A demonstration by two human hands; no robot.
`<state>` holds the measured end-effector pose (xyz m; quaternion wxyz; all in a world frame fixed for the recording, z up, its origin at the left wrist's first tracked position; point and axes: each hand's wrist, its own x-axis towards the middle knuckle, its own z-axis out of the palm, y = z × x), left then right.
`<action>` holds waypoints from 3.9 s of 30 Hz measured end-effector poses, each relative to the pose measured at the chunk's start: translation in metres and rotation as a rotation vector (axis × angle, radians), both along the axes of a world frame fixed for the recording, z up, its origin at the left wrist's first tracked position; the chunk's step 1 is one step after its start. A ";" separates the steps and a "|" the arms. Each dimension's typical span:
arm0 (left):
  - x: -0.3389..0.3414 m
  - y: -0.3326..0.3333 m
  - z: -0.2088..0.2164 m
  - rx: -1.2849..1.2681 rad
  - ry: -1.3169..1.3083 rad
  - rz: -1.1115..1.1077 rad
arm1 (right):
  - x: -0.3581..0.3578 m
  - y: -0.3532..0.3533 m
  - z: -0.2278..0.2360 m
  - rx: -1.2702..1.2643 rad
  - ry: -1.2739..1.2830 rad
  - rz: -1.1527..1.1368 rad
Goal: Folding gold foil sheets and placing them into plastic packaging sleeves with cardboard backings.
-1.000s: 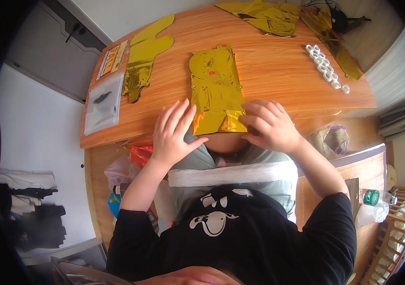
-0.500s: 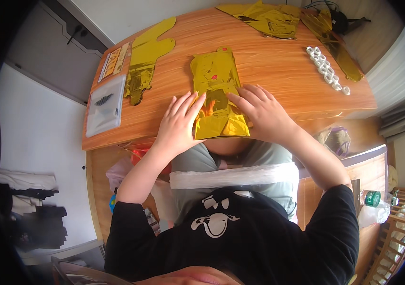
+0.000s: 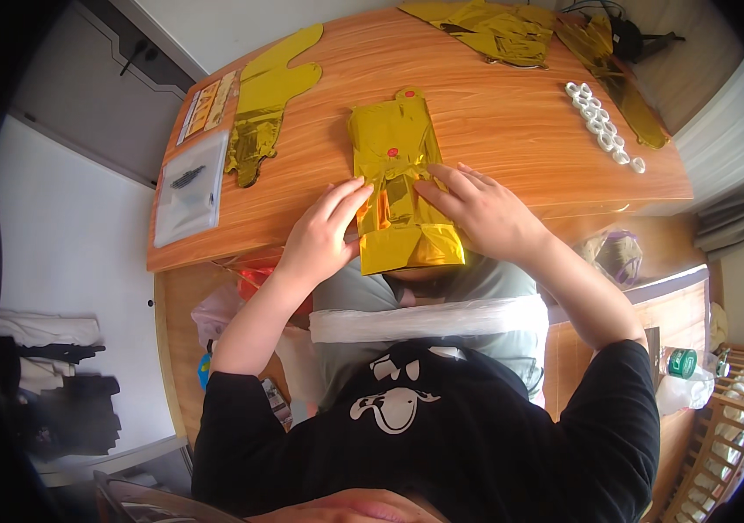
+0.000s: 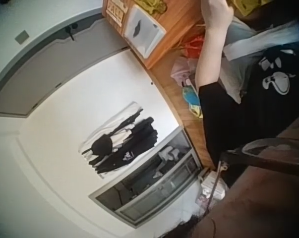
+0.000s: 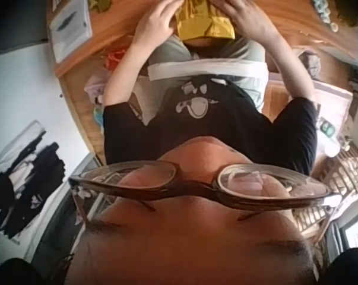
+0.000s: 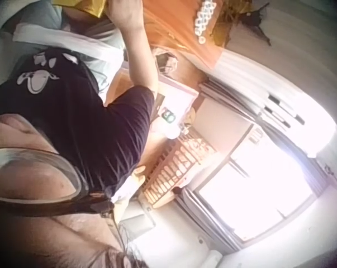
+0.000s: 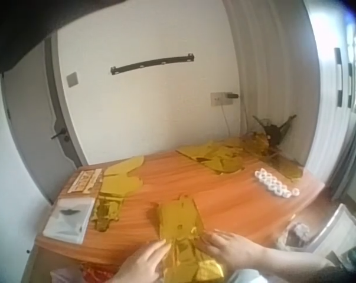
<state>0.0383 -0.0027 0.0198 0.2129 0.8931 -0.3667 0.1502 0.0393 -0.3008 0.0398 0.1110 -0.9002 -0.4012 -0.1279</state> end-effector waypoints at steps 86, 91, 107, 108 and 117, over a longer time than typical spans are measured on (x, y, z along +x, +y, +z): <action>0.042 -0.011 0.019 -0.483 0.499 0.325 | 0.050 0.030 0.010 0.642 0.667 -0.551; 0.061 -0.013 0.043 -0.112 0.264 0.368 | 0.053 0.035 0.013 0.621 0.684 -0.555; 0.109 -0.037 0.002 0.300 0.128 -0.010 | 0.031 0.030 0.013 0.841 0.615 -0.465; 0.109 -0.038 0.002 0.306 0.118 -0.014 | 0.027 0.028 0.011 0.841 0.613 -0.466; 0.109 -0.041 0.001 0.346 0.104 -0.010 | 0.021 0.021 0.005 0.742 0.548 -0.484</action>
